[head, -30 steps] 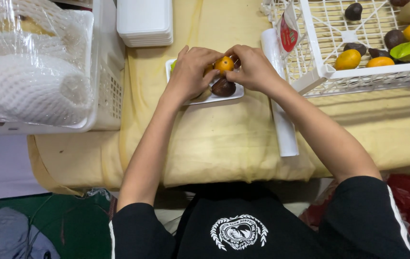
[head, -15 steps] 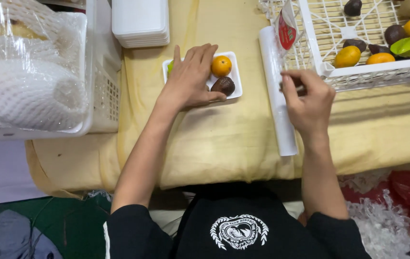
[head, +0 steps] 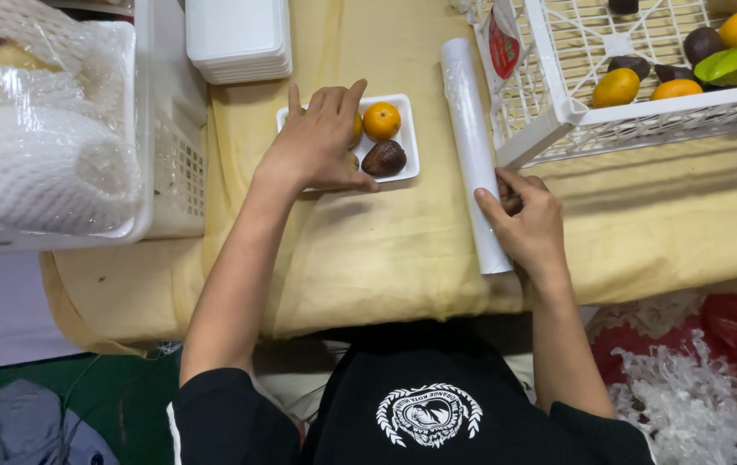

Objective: Pick various fruits from a crate, arrange them in a plastic tray, and wrap the tray with plastic film.

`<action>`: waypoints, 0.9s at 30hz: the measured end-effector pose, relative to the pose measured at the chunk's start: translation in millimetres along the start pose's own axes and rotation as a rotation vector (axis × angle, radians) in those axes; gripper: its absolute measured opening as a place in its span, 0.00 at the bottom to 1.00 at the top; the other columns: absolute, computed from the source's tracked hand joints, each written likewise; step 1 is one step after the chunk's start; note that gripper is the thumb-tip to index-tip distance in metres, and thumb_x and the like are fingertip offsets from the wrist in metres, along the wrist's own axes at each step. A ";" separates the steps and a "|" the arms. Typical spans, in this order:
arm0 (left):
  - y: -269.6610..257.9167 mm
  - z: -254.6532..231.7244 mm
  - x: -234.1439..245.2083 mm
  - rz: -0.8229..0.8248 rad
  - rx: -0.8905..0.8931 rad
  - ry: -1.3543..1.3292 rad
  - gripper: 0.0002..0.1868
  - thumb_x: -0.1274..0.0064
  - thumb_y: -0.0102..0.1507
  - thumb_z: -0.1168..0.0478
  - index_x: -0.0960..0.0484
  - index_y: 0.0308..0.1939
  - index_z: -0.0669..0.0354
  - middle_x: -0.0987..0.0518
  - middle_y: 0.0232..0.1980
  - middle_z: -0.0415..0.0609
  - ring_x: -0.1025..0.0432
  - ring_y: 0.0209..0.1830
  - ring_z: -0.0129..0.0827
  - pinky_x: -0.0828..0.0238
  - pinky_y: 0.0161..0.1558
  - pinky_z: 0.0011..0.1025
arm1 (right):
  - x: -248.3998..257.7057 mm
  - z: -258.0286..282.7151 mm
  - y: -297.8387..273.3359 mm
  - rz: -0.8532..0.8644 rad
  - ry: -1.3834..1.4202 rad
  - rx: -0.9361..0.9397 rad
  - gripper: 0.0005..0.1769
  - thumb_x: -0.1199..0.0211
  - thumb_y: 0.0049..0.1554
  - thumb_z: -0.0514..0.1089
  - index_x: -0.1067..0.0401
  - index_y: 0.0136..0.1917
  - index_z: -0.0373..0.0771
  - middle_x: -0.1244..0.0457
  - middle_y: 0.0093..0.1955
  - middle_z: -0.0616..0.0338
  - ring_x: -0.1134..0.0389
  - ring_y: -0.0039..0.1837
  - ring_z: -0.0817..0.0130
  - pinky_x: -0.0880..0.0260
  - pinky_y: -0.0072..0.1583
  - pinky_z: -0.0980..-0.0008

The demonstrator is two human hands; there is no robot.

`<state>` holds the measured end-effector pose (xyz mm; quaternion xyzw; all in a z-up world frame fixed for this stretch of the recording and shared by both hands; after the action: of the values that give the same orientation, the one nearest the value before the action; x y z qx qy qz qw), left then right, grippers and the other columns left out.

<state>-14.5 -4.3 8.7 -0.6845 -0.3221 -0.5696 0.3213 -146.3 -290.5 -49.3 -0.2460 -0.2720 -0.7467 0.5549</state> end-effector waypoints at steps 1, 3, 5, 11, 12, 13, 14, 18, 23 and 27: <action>-0.7 -4.2 7.6 -0.039 -0.022 -0.091 0.68 0.29 0.48 0.32 0.50 0.78 0.63 0.35 0.68 0.61 0.42 0.72 0.55 0.62 0.70 0.71 | -2.6 3.5 -0.5 -0.004 -0.016 0.002 0.24 0.31 0.56 0.52 0.21 0.62 0.39 0.35 0.46 0.56 0.35 0.39 0.67 0.32 0.51 0.67; 5.0 -6.8 8.8 -0.077 -0.042 -0.181 0.60 0.36 0.58 0.33 0.49 0.77 0.65 0.35 0.71 0.61 0.45 0.74 0.54 0.62 0.71 0.69 | -7.4 5.3 -0.7 -0.007 -0.031 0.005 0.22 0.30 0.56 0.53 0.20 0.59 0.41 0.37 0.44 0.56 0.34 0.39 0.64 0.33 0.52 0.65; 15.3 -6.6 6.6 -0.419 -0.152 -0.292 0.37 0.38 0.65 0.46 0.33 0.68 0.65 0.25 0.62 0.58 0.33 0.62 0.54 0.39 0.62 0.47 | -9.0 2.6 0.8 -0.066 0.022 0.043 0.19 0.28 0.53 0.49 0.19 0.56 0.39 0.34 0.46 0.57 0.34 0.39 0.68 0.31 0.50 0.68; 43.6 -36.8 16.4 -0.623 0.058 -0.747 0.15 0.47 0.63 0.47 0.21 0.42 0.53 0.15 0.40 0.42 0.21 0.35 0.31 0.25 0.40 0.31 | 3.9 7.9 -7.1 -0.180 0.159 0.117 0.22 0.32 0.58 0.48 0.23 0.61 0.34 0.36 0.50 0.54 0.33 0.48 0.66 0.31 0.50 0.69; 50.4 -42.3 15.5 -0.624 0.058 -0.750 0.15 0.47 0.63 0.47 0.21 0.42 0.53 0.15 0.40 0.42 0.21 0.35 0.31 0.25 0.40 0.31 | 6.1 12.2 -7.6 -0.180 0.157 0.117 0.22 0.32 0.58 0.48 0.23 0.61 0.34 0.36 0.50 0.54 0.33 0.48 0.66 0.31 0.50 0.69; 57.4 -45.9 13.0 -0.606 0.115 -0.844 0.18 0.47 0.62 0.43 0.19 0.41 0.52 0.14 0.40 0.41 0.22 0.32 0.30 0.25 0.40 0.30 | 8.3 16.2 -8.1 -0.181 0.194 0.114 0.22 0.34 0.58 0.47 0.24 0.61 0.34 0.37 0.51 0.55 0.33 0.50 0.68 0.31 0.46 0.71; 63.4 -49.3 9.8 -0.588 0.175 -0.938 0.20 0.47 0.60 0.40 0.18 0.40 0.51 0.13 0.41 0.41 0.22 0.29 0.28 0.25 0.40 0.28 | 10.1 20.2 -9.1 -0.180 0.230 0.111 0.22 0.35 0.57 0.46 0.24 0.62 0.33 0.37 0.52 0.55 0.34 0.51 0.70 0.31 0.42 0.74; 71.1 -64.3 20.4 -0.577 0.235 -1.124 0.23 0.49 0.58 0.37 0.19 0.37 0.50 0.14 0.35 0.39 0.18 0.25 0.27 0.21 0.34 0.24 | 4.1 22.0 -12.2 -0.142 0.325 0.110 0.22 0.34 0.59 0.47 0.26 0.61 0.32 0.40 0.51 0.56 0.35 0.50 0.71 0.31 0.47 0.76; 80.1 -61.8 10.0 -0.792 0.100 -0.972 0.11 0.52 0.63 0.49 0.27 0.34 0.49 0.19 0.31 0.35 0.23 0.32 0.26 0.27 0.36 0.30 | -9.7 24.1 -9.7 -0.057 0.548 0.112 0.26 0.32 0.57 0.45 0.34 0.63 0.30 0.35 0.58 0.49 0.29 0.57 0.64 0.27 0.54 0.71; 72.9 -60.8 15.5 -0.748 0.130 -1.048 0.09 0.55 0.64 0.52 0.30 0.33 0.50 0.25 0.29 0.40 0.32 0.19 0.27 0.27 0.12 0.31 | -18.2 21.6 -3.0 0.003 0.606 0.090 0.29 0.31 0.56 0.47 0.38 0.65 0.33 0.37 0.61 0.50 0.31 0.58 0.66 0.30 0.56 0.73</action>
<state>11.7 -94.9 27.4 -0.6926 -0.6867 -0.2127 -0.0581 -143.0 -262.5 -46.2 0.0125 -0.1264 -0.7725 0.6222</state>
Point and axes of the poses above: each hand's wrist, its own y-axis towards the middle knuckle, its own x-axis out of the back of the hand, z = x × y, the point moved 3 cm from there along y, towards the middle knuckle
